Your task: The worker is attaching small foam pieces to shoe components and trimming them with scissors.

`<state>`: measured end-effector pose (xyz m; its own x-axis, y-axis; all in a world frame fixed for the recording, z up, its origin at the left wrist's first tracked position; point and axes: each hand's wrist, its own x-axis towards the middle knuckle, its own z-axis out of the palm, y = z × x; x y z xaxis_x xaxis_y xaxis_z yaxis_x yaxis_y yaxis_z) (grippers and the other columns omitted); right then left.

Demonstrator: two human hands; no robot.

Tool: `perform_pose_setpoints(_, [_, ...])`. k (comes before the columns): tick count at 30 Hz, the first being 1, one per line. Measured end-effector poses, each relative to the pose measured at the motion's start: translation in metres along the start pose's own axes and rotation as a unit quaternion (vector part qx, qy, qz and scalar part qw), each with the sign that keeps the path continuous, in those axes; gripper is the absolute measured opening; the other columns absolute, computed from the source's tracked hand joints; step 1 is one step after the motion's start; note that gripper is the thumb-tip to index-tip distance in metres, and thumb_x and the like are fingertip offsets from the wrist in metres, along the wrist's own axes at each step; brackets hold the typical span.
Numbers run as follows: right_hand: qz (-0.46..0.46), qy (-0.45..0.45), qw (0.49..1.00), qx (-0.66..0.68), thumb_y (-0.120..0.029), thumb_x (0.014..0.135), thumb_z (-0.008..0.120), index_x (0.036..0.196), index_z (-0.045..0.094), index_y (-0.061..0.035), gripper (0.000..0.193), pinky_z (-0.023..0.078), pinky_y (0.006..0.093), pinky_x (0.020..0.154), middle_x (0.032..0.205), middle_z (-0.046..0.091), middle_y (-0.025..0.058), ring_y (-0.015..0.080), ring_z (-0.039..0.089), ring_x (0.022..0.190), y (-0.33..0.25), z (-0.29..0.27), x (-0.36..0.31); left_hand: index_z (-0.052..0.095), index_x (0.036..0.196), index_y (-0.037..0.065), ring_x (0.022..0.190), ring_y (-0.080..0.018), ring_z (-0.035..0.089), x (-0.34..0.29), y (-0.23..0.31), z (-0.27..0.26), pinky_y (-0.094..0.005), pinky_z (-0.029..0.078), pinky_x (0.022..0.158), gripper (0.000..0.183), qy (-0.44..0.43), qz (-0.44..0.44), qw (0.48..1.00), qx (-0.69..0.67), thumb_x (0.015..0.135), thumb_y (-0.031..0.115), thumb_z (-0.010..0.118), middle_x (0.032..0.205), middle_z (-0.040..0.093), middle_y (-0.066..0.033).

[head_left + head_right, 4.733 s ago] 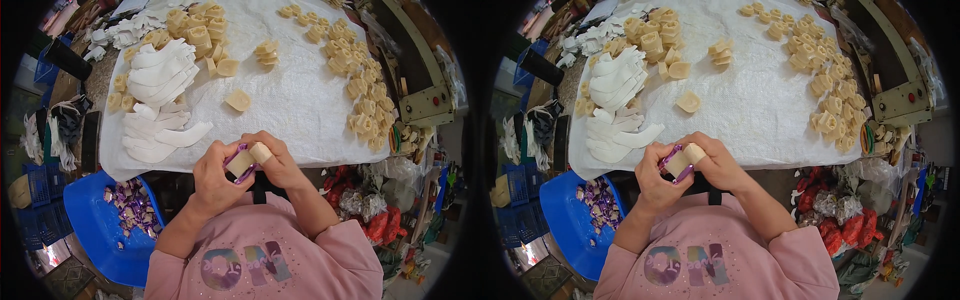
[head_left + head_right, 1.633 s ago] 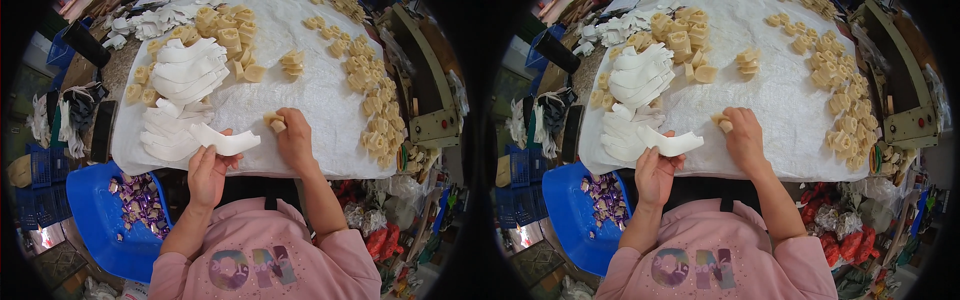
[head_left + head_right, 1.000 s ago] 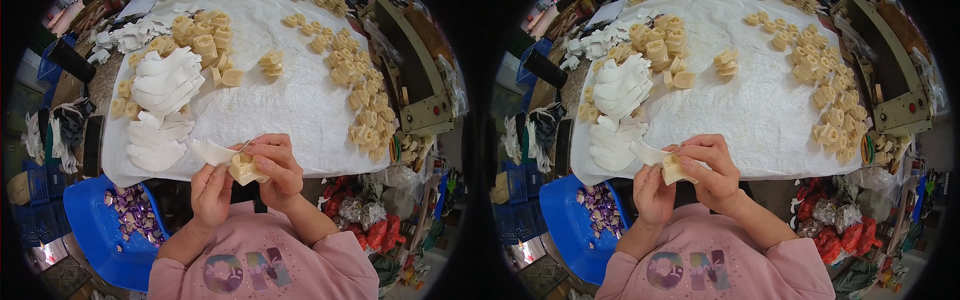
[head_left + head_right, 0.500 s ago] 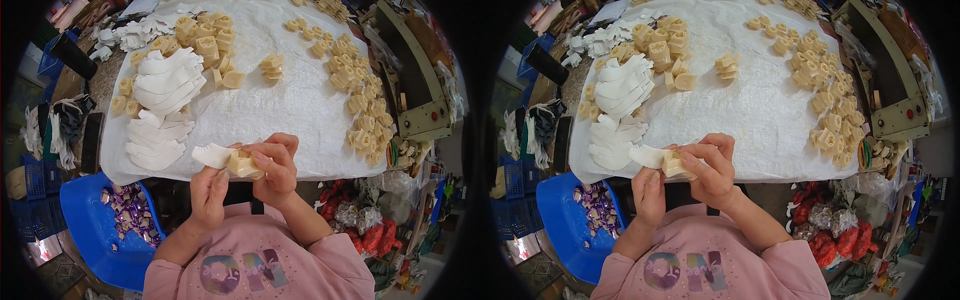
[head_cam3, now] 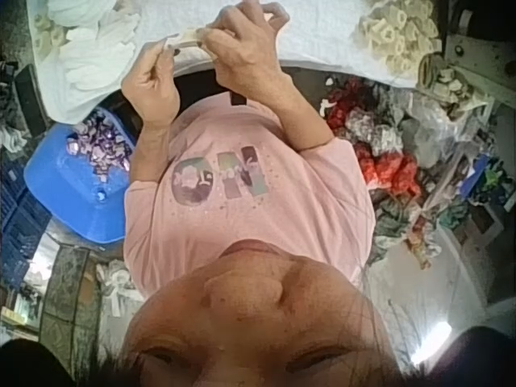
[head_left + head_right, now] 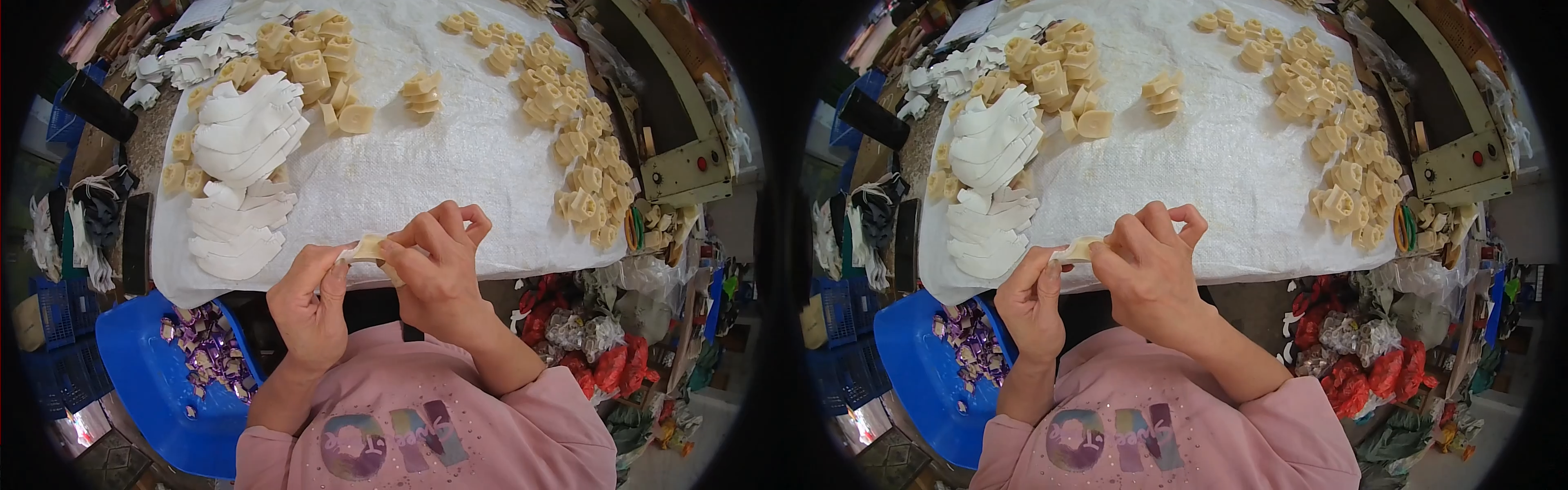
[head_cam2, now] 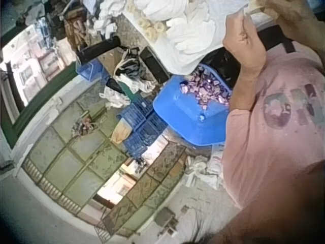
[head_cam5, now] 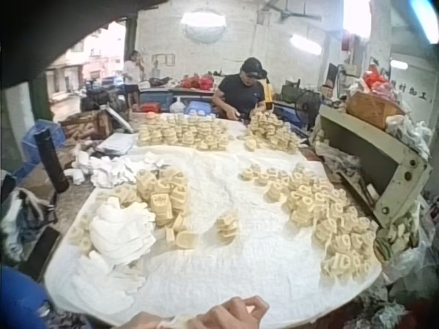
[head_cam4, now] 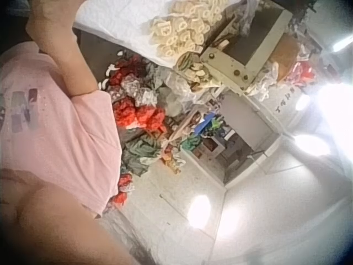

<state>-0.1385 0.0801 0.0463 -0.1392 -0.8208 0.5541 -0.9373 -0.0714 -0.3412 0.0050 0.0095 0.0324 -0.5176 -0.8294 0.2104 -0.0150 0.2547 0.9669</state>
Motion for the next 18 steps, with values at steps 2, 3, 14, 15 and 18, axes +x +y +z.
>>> perform_pose_setpoints(2, [0.006,-0.01,1.0,0.006,-0.004,0.057,0.062,0.078,0.058,-0.0122,0.023,0.023,0.0443,0.075,0.076,0.045,0.0,0.0212,0.045,0.079,0.0,0.001,-0.002,0.064,0.099,-0.004,0.062,-0.0114,0.05,-0.001,0.002,0.002,-0.0227,0.039,0.056,0.015,0.009,0.047,0.998,0.042,0.09,0.003,0.054,0.075,0.058,-0.0084])
perform_pose_setpoints(3, [-0.002,-0.015,1.0,0.011,-0.004,0.057,0.062,0.079,0.058,-0.0121,0.023,0.023,0.0439,0.074,0.076,0.045,0.0004,0.021,0.045,0.078,0.001,0.001,-0.003,0.064,0.099,-0.004,0.062,-0.0114,0.05,0.0,-0.001,0.003,-0.0227,0.039,0.056,0.015,0.008,0.046,0.998,0.043,0.09,0.003,0.054,0.075,0.058,-0.0084])
perform_pose_setpoints(14, [-0.005,0.032,0.968,0.249,0.005,0.064,0.062,0.088,0.059,-0.0092,0.028,0.025,0.0383,0.075,0.08,0.049,0.0031,0.021,0.045,0.078,0.019,0.019,-0.013,0.065,0.109,0.002,0.075,-0.0135,0.05,0.001,-0.029,-0.004,-0.023,0.041,0.068,0.025,-0.055,0.05,0.993,-0.09,0.084,0.006,0.065,0.089,0.056,-0.0062])
perform_pose_setpoints(15, [-0.001,0.021,0.959,0.283,0.004,0.065,0.062,0.089,0.059,-0.0089,0.027,0.025,0.0377,0.076,0.081,0.05,0.0037,0.0212,0.046,0.078,0.02,0.02,-0.016,0.066,0.104,0.002,0.074,-0.0118,0.049,0.002,-0.032,-0.003,-0.0222,0.04,0.064,0.024,-0.054,0.033,0.989,-0.136,0.083,0.011,0.069,0.086,0.056,-0.0045])
perform_pose_setpoints(18, [0.009,0.002,0.941,0.339,0.004,0.065,0.062,0.09,0.058,-0.0083,0.027,0.025,0.0368,0.076,0.081,0.049,0.0046,0.0219,0.046,0.078,0.021,0.019,-0.018,0.067,0.095,0.002,0.07,-0.0132,0.048,0.004,-0.025,0.0,-0.023,0.04,0.06,0.014,-0.061,0.075,0.99,-0.101,0.083,0.01,0.068,0.078,0.055,-0.004])
